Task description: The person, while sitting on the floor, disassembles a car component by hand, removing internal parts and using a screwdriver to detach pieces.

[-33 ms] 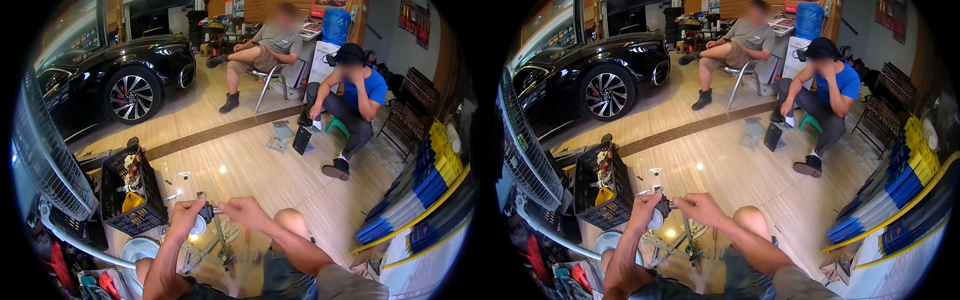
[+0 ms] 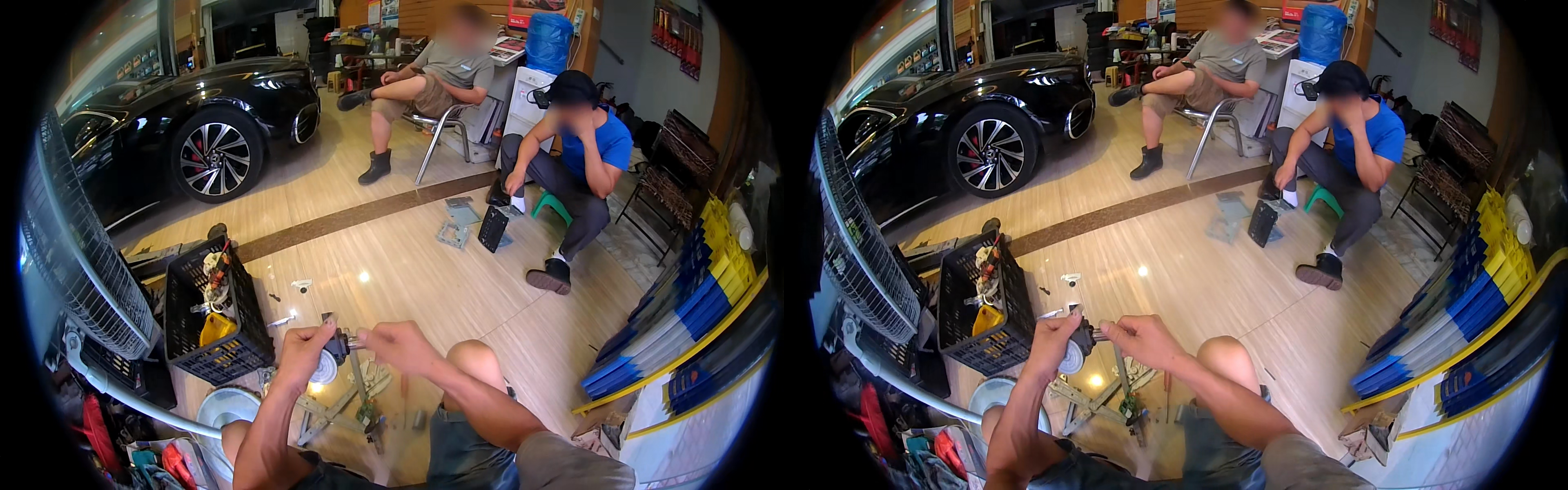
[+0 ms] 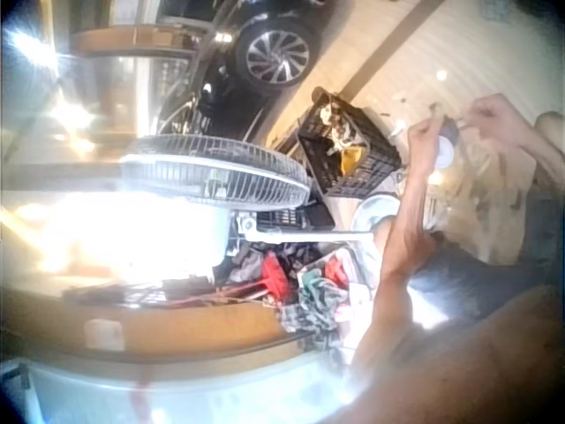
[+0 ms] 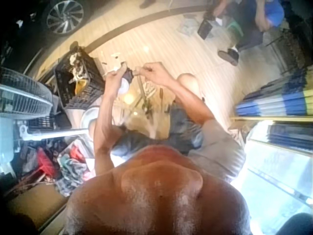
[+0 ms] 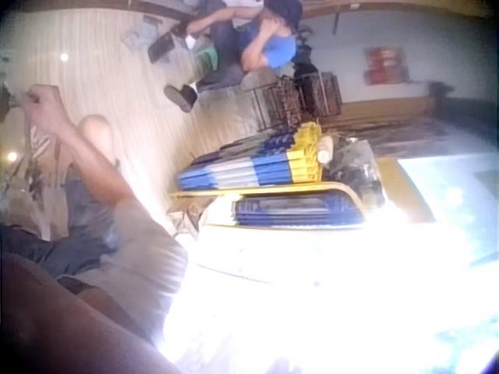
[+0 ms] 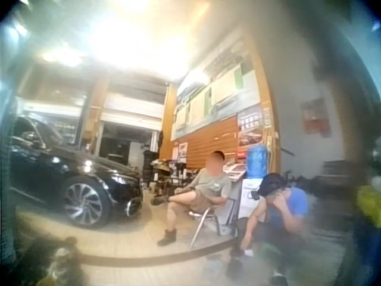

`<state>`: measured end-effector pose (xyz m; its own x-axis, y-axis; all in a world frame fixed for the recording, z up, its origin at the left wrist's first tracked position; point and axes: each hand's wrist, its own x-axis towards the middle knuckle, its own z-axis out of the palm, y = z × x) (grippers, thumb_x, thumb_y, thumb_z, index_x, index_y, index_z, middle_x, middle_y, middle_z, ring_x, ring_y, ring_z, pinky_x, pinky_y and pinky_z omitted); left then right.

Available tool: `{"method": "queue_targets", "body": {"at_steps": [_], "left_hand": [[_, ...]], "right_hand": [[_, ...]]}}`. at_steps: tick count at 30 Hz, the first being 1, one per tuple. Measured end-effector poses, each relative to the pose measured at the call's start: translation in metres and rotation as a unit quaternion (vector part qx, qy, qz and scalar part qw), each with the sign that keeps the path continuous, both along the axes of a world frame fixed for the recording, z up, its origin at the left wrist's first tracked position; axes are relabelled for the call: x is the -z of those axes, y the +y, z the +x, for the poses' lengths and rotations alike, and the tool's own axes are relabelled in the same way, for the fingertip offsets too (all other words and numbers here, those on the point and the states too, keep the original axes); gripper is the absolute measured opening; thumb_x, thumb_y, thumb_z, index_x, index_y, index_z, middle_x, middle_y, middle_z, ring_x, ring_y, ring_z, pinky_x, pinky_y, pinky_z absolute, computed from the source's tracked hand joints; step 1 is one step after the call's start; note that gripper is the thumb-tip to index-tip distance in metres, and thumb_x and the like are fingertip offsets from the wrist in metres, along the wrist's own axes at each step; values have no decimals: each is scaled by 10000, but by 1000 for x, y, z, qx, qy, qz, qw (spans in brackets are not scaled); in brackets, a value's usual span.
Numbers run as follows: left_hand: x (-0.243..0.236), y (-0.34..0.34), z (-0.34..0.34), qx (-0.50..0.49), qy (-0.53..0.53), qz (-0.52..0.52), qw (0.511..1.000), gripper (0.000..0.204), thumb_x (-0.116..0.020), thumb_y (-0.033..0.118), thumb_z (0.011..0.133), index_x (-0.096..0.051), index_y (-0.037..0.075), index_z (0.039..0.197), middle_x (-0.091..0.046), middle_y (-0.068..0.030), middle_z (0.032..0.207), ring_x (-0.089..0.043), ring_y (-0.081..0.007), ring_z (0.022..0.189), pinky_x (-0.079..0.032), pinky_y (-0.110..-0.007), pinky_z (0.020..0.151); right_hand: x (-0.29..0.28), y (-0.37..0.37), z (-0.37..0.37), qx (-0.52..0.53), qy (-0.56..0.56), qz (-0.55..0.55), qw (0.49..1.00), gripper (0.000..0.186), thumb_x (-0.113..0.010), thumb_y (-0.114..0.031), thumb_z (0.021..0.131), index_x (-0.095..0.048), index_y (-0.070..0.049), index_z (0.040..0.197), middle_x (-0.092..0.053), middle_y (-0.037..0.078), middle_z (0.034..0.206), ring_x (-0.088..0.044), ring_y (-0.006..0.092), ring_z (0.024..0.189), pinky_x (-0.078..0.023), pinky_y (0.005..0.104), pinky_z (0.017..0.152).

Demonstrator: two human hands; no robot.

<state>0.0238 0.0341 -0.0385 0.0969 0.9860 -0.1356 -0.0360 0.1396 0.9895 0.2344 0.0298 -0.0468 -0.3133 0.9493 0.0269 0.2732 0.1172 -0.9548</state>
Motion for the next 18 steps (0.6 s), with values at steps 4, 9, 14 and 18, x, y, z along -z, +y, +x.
{"method": "queue_targets", "body": {"at_steps": [4,9,14,18], "left_hand": [[2,2,0,4,-4,12,1000,405,-670,359,923,-720,-22,794,-645,-26,650,-542,-61,520,-399,-230,460],[-2,1,-3,-17,-15,9,1000,416,-670,372,922,-721,-21,794,-640,-28,644,-540,-68,508,-396,-229,455],[-7,-4,-3,-17,0,7,1000,427,-669,381,921,-722,-22,792,-641,-32,639,-538,-69,504,-390,-229,451],[0,-1,-9,-14,13,28,999,436,-667,382,921,-720,-27,778,-639,-33,628,-533,-68,499,-383,-232,447]], "right_hand": [[4,-1,-1,2,93,15,996,317,-654,-317,940,-672,-6,995,-605,16,644,-521,65,592,-439,245,534],[7,-1,-2,-16,160,74,984,292,-692,-277,917,-664,-7,1025,-606,9,709,-515,50,651,-435,230,574],[18,4,6,-48,67,85,993,338,-702,-262,911,-630,-6,1119,-616,2,772,-502,49,656,-428,234,576],[9,-1,1,-46,89,37,994,331,-698,-245,914,-631,4,1122,-635,8,807,-528,57,678,-452,243,596]]}}
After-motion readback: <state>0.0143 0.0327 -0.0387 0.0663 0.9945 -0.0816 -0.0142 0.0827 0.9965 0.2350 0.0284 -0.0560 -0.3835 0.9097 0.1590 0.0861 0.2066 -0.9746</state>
